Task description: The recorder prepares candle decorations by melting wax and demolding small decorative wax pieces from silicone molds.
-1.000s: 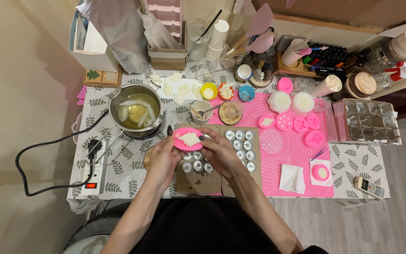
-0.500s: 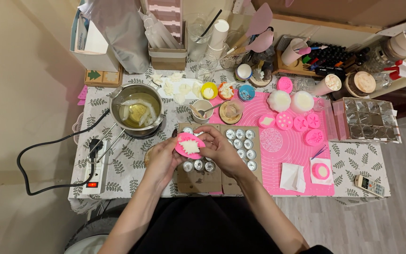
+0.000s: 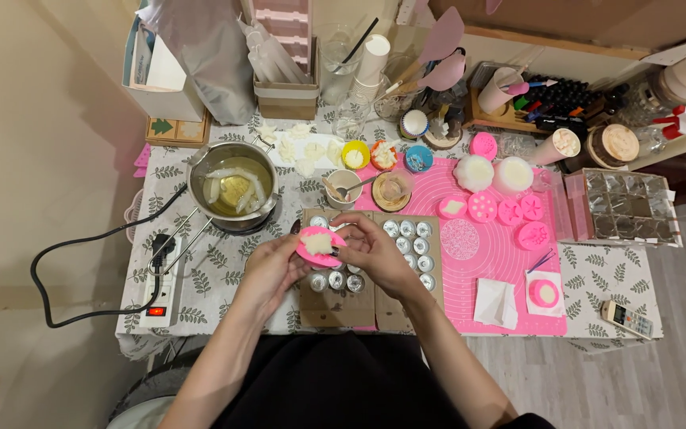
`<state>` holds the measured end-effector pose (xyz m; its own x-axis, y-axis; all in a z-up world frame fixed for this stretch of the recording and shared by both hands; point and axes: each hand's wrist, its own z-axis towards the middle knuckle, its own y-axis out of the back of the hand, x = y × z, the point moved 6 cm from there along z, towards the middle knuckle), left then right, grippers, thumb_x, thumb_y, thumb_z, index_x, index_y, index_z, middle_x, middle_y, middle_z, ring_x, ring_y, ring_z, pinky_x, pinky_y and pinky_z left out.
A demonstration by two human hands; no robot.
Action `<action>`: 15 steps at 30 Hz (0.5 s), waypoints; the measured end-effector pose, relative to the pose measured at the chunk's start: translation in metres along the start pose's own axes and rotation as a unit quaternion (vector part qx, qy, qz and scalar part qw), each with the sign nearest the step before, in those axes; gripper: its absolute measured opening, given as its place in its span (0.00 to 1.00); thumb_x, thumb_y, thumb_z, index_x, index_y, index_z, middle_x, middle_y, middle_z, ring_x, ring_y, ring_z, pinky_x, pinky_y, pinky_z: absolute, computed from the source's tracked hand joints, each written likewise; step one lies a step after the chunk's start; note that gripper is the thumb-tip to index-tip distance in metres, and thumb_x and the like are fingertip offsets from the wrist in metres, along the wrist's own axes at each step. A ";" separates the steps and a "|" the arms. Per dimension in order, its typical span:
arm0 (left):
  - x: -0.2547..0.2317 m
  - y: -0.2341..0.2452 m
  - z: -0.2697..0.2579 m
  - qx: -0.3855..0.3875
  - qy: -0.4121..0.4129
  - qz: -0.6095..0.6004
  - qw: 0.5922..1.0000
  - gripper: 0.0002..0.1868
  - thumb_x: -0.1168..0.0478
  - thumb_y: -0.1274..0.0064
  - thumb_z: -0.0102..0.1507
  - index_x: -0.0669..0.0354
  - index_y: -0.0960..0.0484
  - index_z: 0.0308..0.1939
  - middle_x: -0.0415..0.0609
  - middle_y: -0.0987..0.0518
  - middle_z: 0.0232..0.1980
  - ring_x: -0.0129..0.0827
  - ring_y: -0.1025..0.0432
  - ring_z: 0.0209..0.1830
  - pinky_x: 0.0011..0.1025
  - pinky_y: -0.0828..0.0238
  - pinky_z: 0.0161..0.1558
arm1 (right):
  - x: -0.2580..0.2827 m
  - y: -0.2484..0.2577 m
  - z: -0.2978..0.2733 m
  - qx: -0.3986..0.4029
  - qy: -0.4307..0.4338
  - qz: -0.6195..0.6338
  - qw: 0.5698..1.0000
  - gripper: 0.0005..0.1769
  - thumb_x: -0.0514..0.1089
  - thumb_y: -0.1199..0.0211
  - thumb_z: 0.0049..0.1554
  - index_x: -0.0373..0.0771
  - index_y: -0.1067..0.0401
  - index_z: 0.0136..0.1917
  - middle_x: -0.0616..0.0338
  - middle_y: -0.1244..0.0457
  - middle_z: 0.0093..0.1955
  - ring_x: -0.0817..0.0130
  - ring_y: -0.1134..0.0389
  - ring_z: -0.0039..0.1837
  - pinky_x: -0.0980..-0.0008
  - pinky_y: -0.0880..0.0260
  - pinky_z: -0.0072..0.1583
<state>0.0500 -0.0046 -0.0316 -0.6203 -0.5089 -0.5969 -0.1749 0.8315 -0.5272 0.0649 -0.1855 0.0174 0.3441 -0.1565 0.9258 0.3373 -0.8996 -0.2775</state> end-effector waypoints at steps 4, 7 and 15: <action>0.005 0.015 0.014 -0.020 -0.027 0.027 0.999 0.13 0.58 0.50 0.70 0.68 0.22 0.48 0.47 0.18 0.36 0.26 0.26 0.31 0.23 0.28 0.36 | 0.020 -0.015 -0.001 -0.010 -0.003 0.000 1.000 0.31 0.30 0.38 0.56 0.38 0.39 0.71 0.61 0.38 0.63 0.80 0.29 0.56 0.79 0.28 0.56; 0.000 0.011 0.010 -0.036 -0.028 0.067 0.997 0.14 0.56 0.50 0.70 0.64 0.20 0.49 0.42 0.20 0.35 0.22 0.28 0.30 0.21 0.30 0.34 | 0.029 -0.021 -0.006 0.011 0.014 -0.096 0.995 0.33 0.30 0.39 0.55 0.40 0.36 0.72 0.61 0.41 0.69 0.79 0.34 0.54 0.79 0.31 0.54; -0.027 0.000 0.009 -0.032 -0.119 0.233 0.965 0.10 0.61 0.49 0.68 0.66 0.20 0.44 0.40 0.23 0.29 0.19 0.34 0.25 0.21 0.38 0.30 | 0.015 -0.024 -0.006 -0.068 0.083 -0.091 0.990 0.20 0.36 0.43 0.62 0.36 0.30 0.68 0.58 0.40 0.73 0.69 0.38 0.72 0.68 0.35 0.69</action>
<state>0.0734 0.0072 -0.0203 -0.4519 -0.1060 -0.8857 0.0292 0.9906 -0.1335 0.0562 -0.1684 0.0394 0.1367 -0.0420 0.9897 0.2552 -0.9639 -0.0761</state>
